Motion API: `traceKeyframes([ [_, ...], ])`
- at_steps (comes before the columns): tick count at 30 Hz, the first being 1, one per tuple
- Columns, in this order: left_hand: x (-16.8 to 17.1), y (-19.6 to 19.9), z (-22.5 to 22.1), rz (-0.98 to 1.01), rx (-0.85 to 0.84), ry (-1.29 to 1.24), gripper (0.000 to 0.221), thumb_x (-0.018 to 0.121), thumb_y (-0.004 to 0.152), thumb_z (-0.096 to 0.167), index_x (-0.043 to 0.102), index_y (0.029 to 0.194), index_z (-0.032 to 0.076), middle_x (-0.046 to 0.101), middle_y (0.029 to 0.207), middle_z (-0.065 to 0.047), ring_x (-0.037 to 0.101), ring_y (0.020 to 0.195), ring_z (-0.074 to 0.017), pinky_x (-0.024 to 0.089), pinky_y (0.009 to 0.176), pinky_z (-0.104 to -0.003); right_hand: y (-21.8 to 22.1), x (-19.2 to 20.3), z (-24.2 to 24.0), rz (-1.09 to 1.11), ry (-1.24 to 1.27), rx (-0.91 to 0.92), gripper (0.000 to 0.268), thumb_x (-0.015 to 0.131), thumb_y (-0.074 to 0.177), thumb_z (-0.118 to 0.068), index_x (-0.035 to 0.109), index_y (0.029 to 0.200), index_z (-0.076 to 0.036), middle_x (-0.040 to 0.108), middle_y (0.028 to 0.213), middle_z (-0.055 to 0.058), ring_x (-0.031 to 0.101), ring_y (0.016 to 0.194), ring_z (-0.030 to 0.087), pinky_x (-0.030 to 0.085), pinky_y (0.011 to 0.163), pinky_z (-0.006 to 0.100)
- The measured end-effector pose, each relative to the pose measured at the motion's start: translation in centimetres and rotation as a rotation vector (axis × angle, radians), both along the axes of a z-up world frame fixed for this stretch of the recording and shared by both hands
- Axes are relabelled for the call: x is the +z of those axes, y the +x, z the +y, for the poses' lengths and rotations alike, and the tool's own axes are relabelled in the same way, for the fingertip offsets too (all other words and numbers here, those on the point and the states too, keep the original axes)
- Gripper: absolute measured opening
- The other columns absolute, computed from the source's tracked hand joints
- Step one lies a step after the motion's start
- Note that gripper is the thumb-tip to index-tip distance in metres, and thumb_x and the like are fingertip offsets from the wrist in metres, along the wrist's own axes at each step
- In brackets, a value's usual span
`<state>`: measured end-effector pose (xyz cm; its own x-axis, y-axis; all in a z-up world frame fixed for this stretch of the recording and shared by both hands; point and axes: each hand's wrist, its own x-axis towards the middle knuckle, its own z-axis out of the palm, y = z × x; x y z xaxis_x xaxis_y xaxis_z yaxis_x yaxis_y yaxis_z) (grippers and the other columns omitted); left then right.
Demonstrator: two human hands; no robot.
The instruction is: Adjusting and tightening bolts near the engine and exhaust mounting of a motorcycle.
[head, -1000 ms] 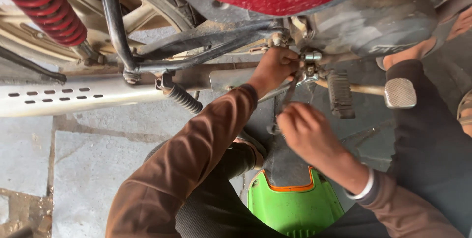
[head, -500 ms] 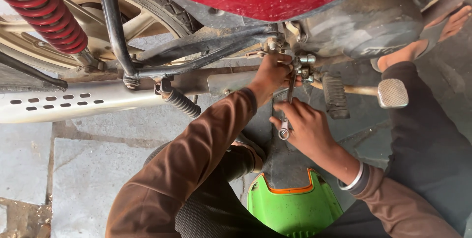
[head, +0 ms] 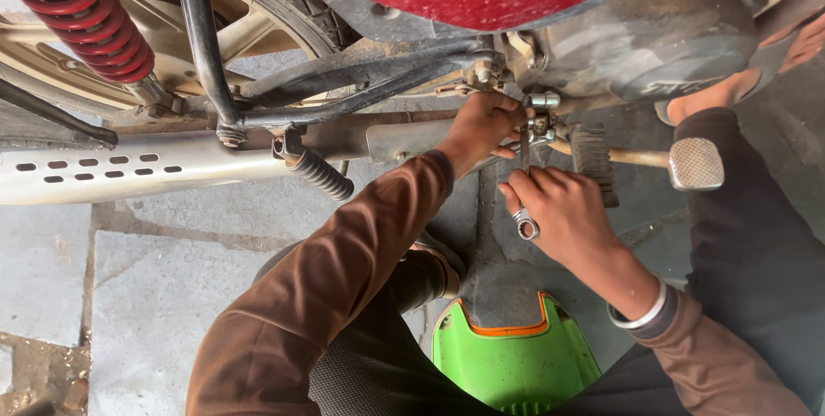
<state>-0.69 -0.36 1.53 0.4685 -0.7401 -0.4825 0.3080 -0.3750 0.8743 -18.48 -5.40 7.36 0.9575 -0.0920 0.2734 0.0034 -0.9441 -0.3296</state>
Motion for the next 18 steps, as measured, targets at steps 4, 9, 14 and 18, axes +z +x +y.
traceKeyframes([
  [4,1.4,0.0,0.2,-0.136,-0.098,0.085,0.035,0.077,0.088,0.026,0.069,0.109,0.0,0.075,0.101,-0.008,0.073,0.086,-0.0168,0.067,0.064,-0.033,0.2,0.7,-0.8,0.018,-0.048,0.049,0.018,0.072,0.09,-0.014,0.06,0.078,-0.008,0.064,0.066,0.007,0.065,0.061,0.025,0.053,0.055,0.039],
  [9,-0.5,-0.1,-0.6,-0.146,-0.014,0.024,0.029,0.078,0.085,0.018,0.07,0.103,-0.003,0.076,0.094,-0.009,0.075,0.08,-0.0178,0.067,0.062,-0.031,-0.3,0.2,-0.9,-0.062,-0.024,0.079,0.011,0.072,0.087,-0.011,0.062,0.084,-0.007,0.067,0.072,0.007,0.066,0.065,0.023,0.055,0.061,0.038],
  [14,-0.4,-0.1,-0.9,-0.07,0.029,0.027,0.025,0.076,0.088,0.018,0.074,0.095,-0.006,0.074,0.085,-0.01,0.07,0.073,-0.0167,0.063,0.061,-0.031,-0.9,0.4,-1.6,-0.156,0.12,0.038,0.013,0.071,0.086,-0.003,0.063,0.096,-0.004,0.068,0.078,0.008,0.068,0.07,0.024,0.055,0.064,0.037],
  [18,-0.6,0.0,-0.9,-0.009,0.072,-0.041,0.026,0.074,0.09,0.016,0.073,0.096,-0.009,0.072,0.084,-0.011,0.069,0.071,-0.017,0.062,0.061,-0.032,-0.9,0.4,-2.0,-0.224,0.246,-0.041,0.016,0.073,0.093,-0.001,0.063,0.106,-0.002,0.068,0.086,0.011,0.069,0.075,0.027,0.054,0.067,0.039],
])
